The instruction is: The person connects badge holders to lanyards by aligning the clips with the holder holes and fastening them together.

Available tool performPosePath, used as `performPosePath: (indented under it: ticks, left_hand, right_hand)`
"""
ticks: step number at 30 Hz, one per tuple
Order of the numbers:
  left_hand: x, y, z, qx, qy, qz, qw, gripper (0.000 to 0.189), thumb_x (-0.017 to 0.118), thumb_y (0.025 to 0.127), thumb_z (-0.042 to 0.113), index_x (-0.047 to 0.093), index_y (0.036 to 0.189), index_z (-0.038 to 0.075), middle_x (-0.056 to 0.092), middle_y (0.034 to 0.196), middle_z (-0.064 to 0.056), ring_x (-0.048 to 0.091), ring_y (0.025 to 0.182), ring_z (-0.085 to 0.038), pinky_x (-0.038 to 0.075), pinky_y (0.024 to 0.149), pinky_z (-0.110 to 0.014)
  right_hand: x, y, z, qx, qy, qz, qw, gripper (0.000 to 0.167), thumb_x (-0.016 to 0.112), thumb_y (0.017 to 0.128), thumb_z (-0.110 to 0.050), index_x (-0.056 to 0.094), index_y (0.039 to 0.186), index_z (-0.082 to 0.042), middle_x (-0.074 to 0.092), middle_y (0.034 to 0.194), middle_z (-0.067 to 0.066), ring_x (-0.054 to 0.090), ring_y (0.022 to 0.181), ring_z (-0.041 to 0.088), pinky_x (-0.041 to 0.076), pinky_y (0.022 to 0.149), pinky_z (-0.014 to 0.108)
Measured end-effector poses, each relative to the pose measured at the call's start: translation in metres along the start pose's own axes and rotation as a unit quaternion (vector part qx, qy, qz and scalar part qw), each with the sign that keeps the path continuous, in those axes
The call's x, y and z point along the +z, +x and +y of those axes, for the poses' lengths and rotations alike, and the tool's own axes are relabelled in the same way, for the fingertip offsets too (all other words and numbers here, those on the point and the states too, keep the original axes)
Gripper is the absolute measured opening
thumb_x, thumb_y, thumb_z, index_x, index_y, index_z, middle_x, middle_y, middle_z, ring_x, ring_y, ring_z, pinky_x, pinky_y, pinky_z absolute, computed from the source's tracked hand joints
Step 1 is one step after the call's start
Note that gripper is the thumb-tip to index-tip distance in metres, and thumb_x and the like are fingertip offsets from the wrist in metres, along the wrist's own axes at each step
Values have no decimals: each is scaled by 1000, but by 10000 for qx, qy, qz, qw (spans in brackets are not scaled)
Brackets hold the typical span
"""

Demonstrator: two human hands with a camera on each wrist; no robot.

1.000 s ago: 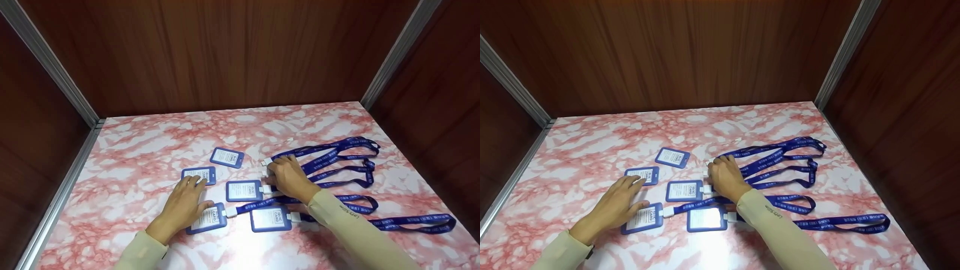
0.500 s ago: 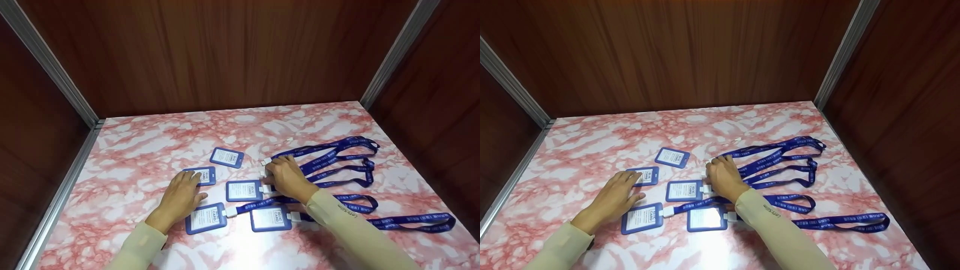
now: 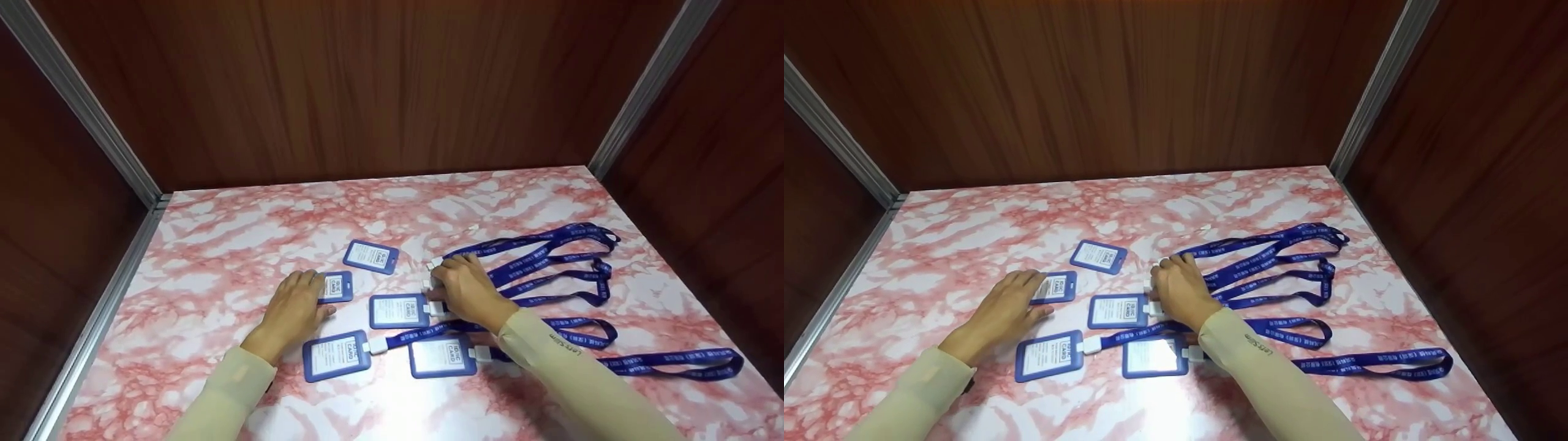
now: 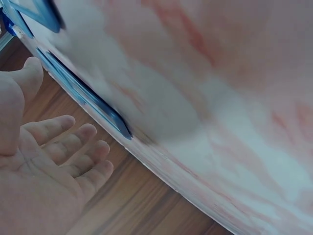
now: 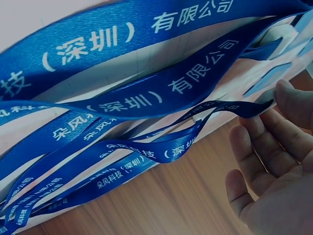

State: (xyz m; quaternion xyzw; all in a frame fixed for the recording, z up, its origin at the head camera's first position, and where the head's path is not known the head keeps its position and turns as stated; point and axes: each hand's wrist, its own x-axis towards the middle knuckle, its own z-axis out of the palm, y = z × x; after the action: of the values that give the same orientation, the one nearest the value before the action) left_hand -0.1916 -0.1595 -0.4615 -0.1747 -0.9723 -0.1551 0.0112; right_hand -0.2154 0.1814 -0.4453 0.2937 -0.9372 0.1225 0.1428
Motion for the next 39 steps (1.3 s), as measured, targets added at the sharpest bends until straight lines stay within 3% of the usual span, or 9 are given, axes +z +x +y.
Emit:
performPosePath:
  ticks: [6,21,39]
  left_hand:
    - [0,8,-2,-140,97,-221,9996,71,73,96,36,46,150,-2,45,153,-22,35,144,-43,22,122,-57]
    - [0,18,0,-295,191,-482,9982,76,72,96,38,41,153,-2,43,156,-22,31,147,-43,19,123,-57]
    - [6,24,-3,-222,365,-370,9984,65,71,97,30,48,147,-3,48,148,-21,40,140,-42,25,121,-56]
  right_hand:
    - [-1,1,-2,122,90,-120,9998,25,84,86,-28,65,78,-13,62,79,0,59,86,27,42,88,48]
    - [0,2,-1,-16,-45,-55,10000,22,84,87,-25,66,79,-14,64,79,0,60,86,26,42,84,45]
    - [2,5,-4,-66,-55,47,10000,25,85,86,-25,66,76,-13,61,75,0,59,84,26,42,81,45]
